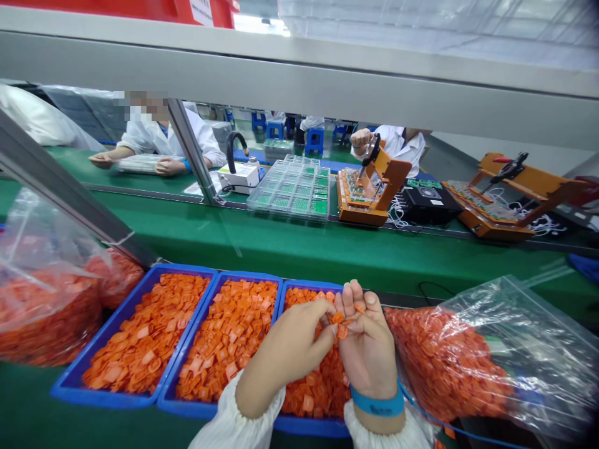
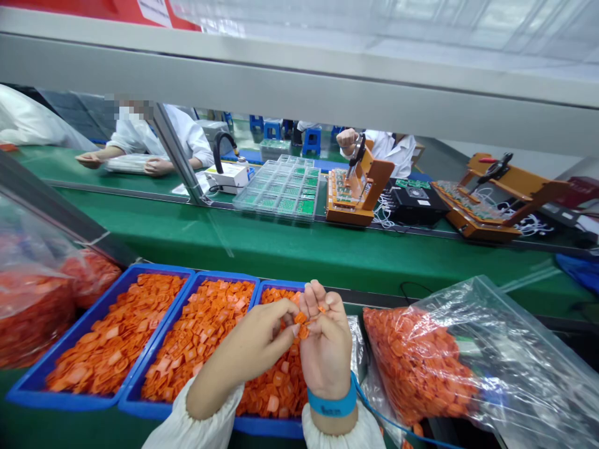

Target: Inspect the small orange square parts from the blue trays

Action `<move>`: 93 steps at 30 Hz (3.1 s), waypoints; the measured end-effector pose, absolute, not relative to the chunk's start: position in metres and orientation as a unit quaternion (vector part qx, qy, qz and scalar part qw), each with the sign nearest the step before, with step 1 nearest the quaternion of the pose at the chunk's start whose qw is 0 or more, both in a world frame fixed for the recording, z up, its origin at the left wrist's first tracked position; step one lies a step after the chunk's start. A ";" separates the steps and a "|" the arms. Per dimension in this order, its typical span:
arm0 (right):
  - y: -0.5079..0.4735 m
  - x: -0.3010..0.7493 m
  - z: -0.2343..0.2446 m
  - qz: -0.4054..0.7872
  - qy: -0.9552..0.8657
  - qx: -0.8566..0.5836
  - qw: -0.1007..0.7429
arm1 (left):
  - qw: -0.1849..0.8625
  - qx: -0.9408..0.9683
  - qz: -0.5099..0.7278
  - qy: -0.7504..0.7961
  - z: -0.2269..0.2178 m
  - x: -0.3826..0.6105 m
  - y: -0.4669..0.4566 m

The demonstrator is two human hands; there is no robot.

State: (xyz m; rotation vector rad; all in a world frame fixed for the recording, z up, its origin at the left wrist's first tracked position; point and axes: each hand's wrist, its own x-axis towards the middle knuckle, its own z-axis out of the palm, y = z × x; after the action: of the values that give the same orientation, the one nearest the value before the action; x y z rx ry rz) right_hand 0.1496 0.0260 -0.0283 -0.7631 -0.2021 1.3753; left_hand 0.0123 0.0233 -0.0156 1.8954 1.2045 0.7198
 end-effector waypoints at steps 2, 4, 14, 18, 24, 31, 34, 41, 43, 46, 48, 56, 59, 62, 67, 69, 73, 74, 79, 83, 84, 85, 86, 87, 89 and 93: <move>0.026 0.150 -0.029 0.618 -0.098 -0.341 0.702 | 0.382 0.743 0.283 0.471 -0.016 0.012 0.023; 0.025 0.150 -0.029 0.617 -0.103 -0.340 0.702 | 0.383 0.743 0.283 0.471 -0.015 0.012 0.023; 0.027 0.149 -0.027 0.615 -0.107 -0.353 0.696 | 0.386 0.745 0.278 0.467 -0.012 0.012 0.023; 0.027 0.149 -0.026 0.615 -0.102 -0.360 0.694 | 0.387 0.744 0.280 0.467 -0.013 0.012 0.022; 0.028 0.148 -0.024 0.612 -0.094 -0.367 0.695 | 0.388 0.745 0.284 0.462 -0.012 0.011 0.021; 0.028 0.149 -0.027 0.608 -0.103 -0.362 0.699 | 0.390 0.746 0.282 0.460 -0.011 0.011 0.021; 0.027 0.149 -0.029 0.606 -0.108 -0.358 0.702 | 0.392 0.747 0.278 0.460 -0.009 0.011 0.021; 0.027 0.149 -0.029 0.605 -0.101 -0.345 0.710 | 0.386 0.755 0.246 0.470 -0.009 0.010 0.020; 0.027 0.148 -0.029 0.608 -0.100 -0.340 0.711 | 0.384 0.755 0.249 0.469 -0.012 0.010 0.020; 0.026 0.149 -0.029 0.613 -0.099 -0.334 0.709 | 0.384 0.754 0.256 0.467 -0.015 0.010 0.021; 0.026 0.149 -0.029 0.617 -0.097 -0.329 0.708 | 0.384 0.755 0.261 0.463 -0.016 0.010 0.021; 0.027 0.151 -0.025 0.632 -0.083 -0.316 0.702 | 0.386 0.758 0.273 0.449 -0.016 0.011 0.024; 0.027 0.151 -0.023 0.634 -0.077 -0.317 0.701 | 0.389 0.760 0.269 0.446 -0.017 0.012 0.024; 0.026 0.151 -0.022 0.635 -0.073 -0.320 0.699 | 0.391 0.757 0.266 0.450 -0.018 0.012 0.024; 0.026 0.150 -0.026 0.637 -0.066 -0.332 0.693 | 0.392 0.753 0.271 0.455 -0.019 0.012 0.023; 0.027 0.149 -0.027 0.633 -0.064 -0.338 0.693 | 0.393 0.749 0.273 0.458 -0.018 0.013 0.023; 0.029 0.148 -0.029 0.623 -0.063 -0.343 0.700 | 0.396 0.742 0.274 0.466 -0.016 0.013 0.021; 0.029 0.148 -0.030 0.622 -0.063 -0.343 0.702 | 0.397 0.741 0.274 0.468 -0.016 0.013 0.021; 0.029 0.147 -0.032 0.620 -0.068 -0.338 0.704 | 0.399 0.734 0.284 0.471 -0.017 0.013 0.021; 0.030 0.147 -0.032 0.622 -0.074 -0.331 0.706 | 0.397 0.732 0.296 0.468 -0.019 0.013 0.022; 0.030 0.147 -0.032 0.622 -0.075 -0.329 0.707 | 0.396 0.732 0.299 0.468 -0.020 0.013 0.023; 0.030 0.147 -0.031 0.622 -0.076 -0.326 0.707 | 0.395 0.731 0.301 0.468 -0.020 0.013 0.023; 0.030 0.147 -0.031 0.623 -0.078 -0.324 0.707 | 0.393 0.730 0.303 0.469 -0.021 0.014 0.024; 0.029 0.147 -0.031 0.624 -0.079 -0.323 0.707 | 0.392 0.730 0.305 0.469 -0.023 0.014 0.024; 0.029 0.148 -0.030 0.626 -0.082 -0.321 0.706 | 0.390 0.730 0.307 0.470 -0.024 0.015 0.025; 0.028 0.148 -0.030 0.626 -0.084 -0.322 0.705 | 0.389 0.730 0.308 0.470 -0.026 0.015 0.025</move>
State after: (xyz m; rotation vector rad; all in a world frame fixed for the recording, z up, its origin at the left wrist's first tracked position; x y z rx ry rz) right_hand 0.1485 0.0283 -0.0296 -0.7160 -0.1861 1.3926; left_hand 0.0150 0.0251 -0.0259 1.8566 1.1957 0.7838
